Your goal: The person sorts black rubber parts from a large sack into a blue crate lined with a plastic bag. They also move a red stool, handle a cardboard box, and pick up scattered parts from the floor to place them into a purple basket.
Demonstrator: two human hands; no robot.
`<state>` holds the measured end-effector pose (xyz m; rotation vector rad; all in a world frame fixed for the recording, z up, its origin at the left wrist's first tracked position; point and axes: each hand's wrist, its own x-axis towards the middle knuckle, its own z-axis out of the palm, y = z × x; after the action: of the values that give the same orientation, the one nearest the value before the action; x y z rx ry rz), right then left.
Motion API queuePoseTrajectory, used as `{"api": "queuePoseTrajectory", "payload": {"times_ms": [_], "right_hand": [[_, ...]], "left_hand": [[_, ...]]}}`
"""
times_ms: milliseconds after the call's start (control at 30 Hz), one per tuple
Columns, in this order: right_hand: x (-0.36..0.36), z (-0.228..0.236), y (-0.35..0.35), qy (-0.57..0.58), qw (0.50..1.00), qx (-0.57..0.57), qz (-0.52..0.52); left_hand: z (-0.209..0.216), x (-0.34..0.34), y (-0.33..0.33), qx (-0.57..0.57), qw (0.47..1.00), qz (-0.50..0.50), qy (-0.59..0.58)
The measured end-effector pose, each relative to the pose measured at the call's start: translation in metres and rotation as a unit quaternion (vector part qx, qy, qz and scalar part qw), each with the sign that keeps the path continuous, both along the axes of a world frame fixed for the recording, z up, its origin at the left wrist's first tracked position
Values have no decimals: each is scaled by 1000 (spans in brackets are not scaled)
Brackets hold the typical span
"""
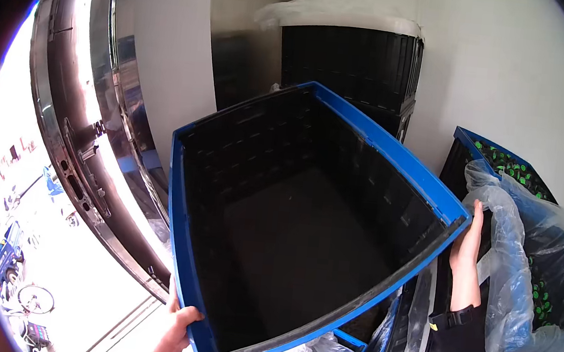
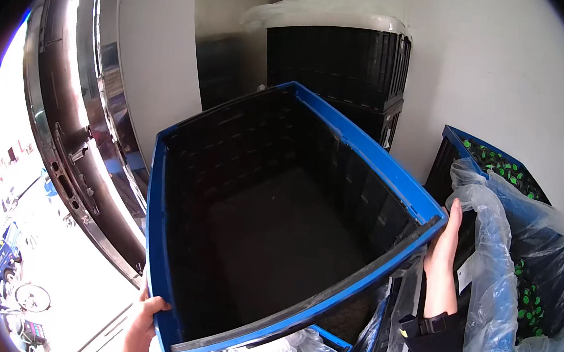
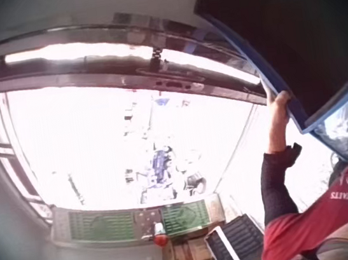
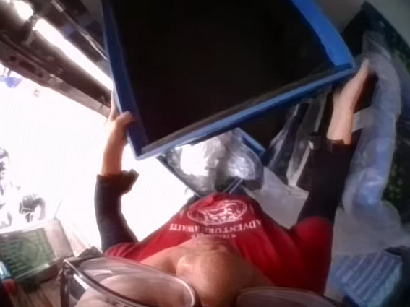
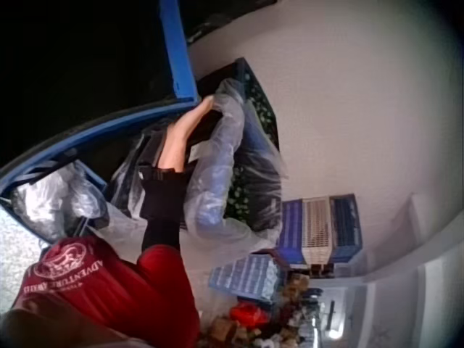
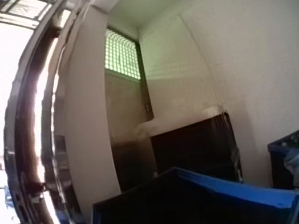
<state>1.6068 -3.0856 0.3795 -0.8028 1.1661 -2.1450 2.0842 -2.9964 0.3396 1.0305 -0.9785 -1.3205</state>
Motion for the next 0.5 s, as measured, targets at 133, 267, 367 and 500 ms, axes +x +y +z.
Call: {"api": "queuePoseTrajectory", "payload": {"times_ms": [133, 267, 367, 500], "right_hand": [[-14, -4, 15, -16, 969, 73, 236], [-30, -11, 32, 40, 944, 48, 325], [17, -1, 47, 25, 966, 98, 236], [27, -13, 52, -3, 938, 178, 296]], "left_hand": [[7, 29, 10, 44, 994, 28, -95], [19, 19, 2, 4, 999, 37, 28], [24, -6, -11, 6, 986, 133, 105], [3, 48, -14, 0, 993, 111, 32]]}}
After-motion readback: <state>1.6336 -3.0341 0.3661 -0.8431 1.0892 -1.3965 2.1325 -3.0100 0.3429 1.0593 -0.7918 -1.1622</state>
